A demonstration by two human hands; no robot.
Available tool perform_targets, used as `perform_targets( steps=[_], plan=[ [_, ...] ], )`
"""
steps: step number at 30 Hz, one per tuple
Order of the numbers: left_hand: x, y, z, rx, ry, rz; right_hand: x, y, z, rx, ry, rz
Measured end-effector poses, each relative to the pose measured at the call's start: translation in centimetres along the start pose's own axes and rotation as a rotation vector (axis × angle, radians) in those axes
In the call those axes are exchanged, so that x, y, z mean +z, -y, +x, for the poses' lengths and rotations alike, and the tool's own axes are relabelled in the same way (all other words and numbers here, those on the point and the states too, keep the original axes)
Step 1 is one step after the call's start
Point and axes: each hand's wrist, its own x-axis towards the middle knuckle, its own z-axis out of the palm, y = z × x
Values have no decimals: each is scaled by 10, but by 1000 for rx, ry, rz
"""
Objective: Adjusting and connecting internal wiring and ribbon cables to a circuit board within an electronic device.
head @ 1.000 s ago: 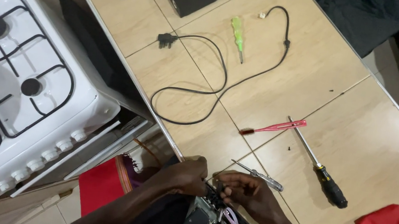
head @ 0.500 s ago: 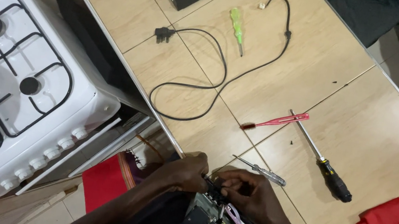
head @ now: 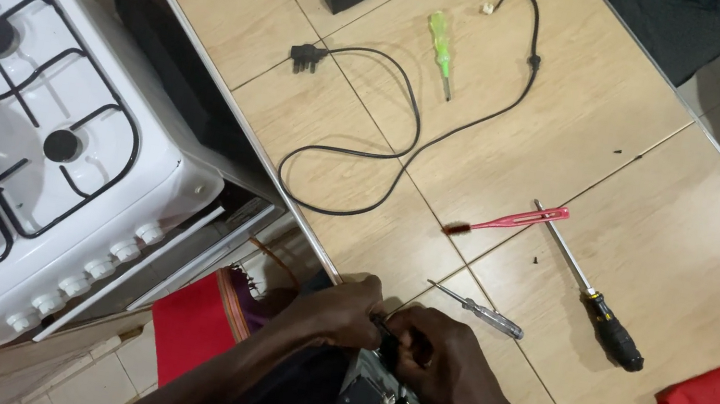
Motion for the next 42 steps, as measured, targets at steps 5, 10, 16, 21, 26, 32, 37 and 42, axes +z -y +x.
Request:
perform_targets(
  steps=[5,10,16,21,26,32,37,42],
  plan=[
    [1,0,-2,-35,-27,17,6,-8,-1,44,-117,62],
    [1,3,0,-52,-11,-9,-9,22,-3,460,-107,279],
    [0,1,-5,-25,-71,-35,-10,16,-3,529,-135,413],
    [10,20,26,252,-103,41,2,-6,-1,297,-38,198],
    [-3,-4,-6,-35,-38,-34,10,-7,-3,264,-66,91],
    [-4,-6,-5,-102,-28,-40,13,-19,-4,204,-106,20],
    [-5,-9,-8,-109,-9,-29,11,-12,-3,140,-90,46],
    [-7,-10,-12,-95,-25,12,13,-17,0,70,-79,-78]
  ],
)
